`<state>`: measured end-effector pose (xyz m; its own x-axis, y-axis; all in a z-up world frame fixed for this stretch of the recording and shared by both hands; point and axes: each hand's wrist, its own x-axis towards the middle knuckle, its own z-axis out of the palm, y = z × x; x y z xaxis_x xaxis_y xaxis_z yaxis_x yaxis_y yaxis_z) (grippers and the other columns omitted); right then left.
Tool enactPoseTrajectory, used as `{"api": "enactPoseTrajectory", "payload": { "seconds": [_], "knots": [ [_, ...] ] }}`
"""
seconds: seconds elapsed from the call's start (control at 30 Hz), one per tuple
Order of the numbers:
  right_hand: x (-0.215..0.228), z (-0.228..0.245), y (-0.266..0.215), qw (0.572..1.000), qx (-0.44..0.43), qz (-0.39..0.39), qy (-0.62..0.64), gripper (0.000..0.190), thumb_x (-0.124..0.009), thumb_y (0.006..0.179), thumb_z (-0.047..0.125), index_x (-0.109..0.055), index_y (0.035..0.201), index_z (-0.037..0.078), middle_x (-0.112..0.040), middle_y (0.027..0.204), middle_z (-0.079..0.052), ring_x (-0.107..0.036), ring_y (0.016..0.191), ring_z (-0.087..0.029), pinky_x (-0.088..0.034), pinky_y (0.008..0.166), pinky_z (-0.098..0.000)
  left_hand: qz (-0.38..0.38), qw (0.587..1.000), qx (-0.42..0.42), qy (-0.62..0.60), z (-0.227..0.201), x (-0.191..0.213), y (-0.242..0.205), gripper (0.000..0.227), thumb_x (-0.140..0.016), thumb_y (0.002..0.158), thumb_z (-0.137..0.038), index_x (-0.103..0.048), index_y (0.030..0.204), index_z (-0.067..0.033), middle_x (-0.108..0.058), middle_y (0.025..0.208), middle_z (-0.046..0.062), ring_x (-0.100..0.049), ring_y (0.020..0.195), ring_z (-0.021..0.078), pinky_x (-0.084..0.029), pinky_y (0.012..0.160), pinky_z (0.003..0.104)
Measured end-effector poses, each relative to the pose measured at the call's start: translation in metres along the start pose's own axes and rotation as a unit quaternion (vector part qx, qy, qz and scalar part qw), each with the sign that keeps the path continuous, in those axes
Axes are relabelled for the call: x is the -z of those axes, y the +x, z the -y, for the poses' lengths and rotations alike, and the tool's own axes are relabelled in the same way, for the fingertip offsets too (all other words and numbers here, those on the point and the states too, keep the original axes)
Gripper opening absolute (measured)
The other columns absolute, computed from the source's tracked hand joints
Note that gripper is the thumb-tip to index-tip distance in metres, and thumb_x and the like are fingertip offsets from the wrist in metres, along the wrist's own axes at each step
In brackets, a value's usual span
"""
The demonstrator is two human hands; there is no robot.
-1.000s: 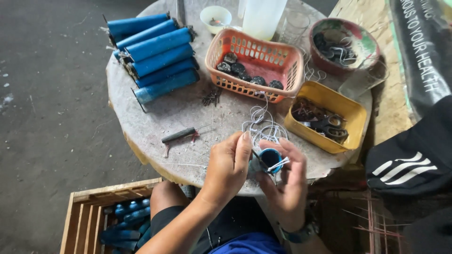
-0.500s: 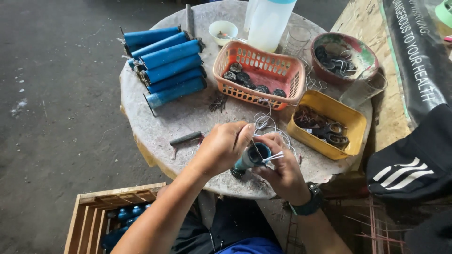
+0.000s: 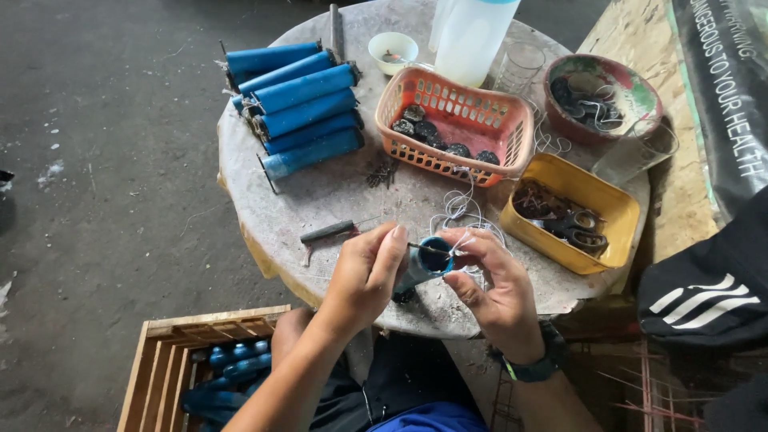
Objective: The person inserts a white fuse into a blue cylindrical firework casing, then places a black spherical component inside the casing. They repeat this process with another casing, securing the fuse and component inside.
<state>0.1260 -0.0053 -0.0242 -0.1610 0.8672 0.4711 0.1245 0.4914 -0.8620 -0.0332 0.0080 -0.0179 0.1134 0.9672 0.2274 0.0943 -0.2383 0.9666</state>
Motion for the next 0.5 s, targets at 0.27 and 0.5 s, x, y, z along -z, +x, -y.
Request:
{"api": "enactPoseTrajectory", "payload": {
  "seconds": [0.27,0.5],
  "knots": [
    [0.001,0.015,0.017,0.997,0.037,0.032,-0.058,0.025,-0.056,0.079,0.017,-0.061,0.097,0.0,-0.059,0.095,-0.017,-0.059,0.088,-0.025,-0.048,0.073,-0.0347,0.012,0.996,0.018,-0.081,0.004,0.001,-0.012,0.045,-0.036,0.09,-0.023,-0.048,0.049,-0.0103,-0.046,0.033,0.004,-0.045,0.034,0.0127,-0.042,0.041,0.023],
    [0.008,0.029,0.027,0.98,0.081,0.063,-0.172,0.007,-0.064,0.073,0.011,-0.067,0.079,0.009,-0.063,0.085,-0.006,-0.061,0.08,-0.018,-0.049,0.065,-0.0256,-0.016,0.998,0.005,0.061,0.01,-0.001,-0.012,0.033,-0.048,0.086,-0.029,-0.051,0.061,-0.0082,-0.045,0.044,0.014,-0.046,0.044,0.0217,-0.04,0.046,0.033]
  ]
}}
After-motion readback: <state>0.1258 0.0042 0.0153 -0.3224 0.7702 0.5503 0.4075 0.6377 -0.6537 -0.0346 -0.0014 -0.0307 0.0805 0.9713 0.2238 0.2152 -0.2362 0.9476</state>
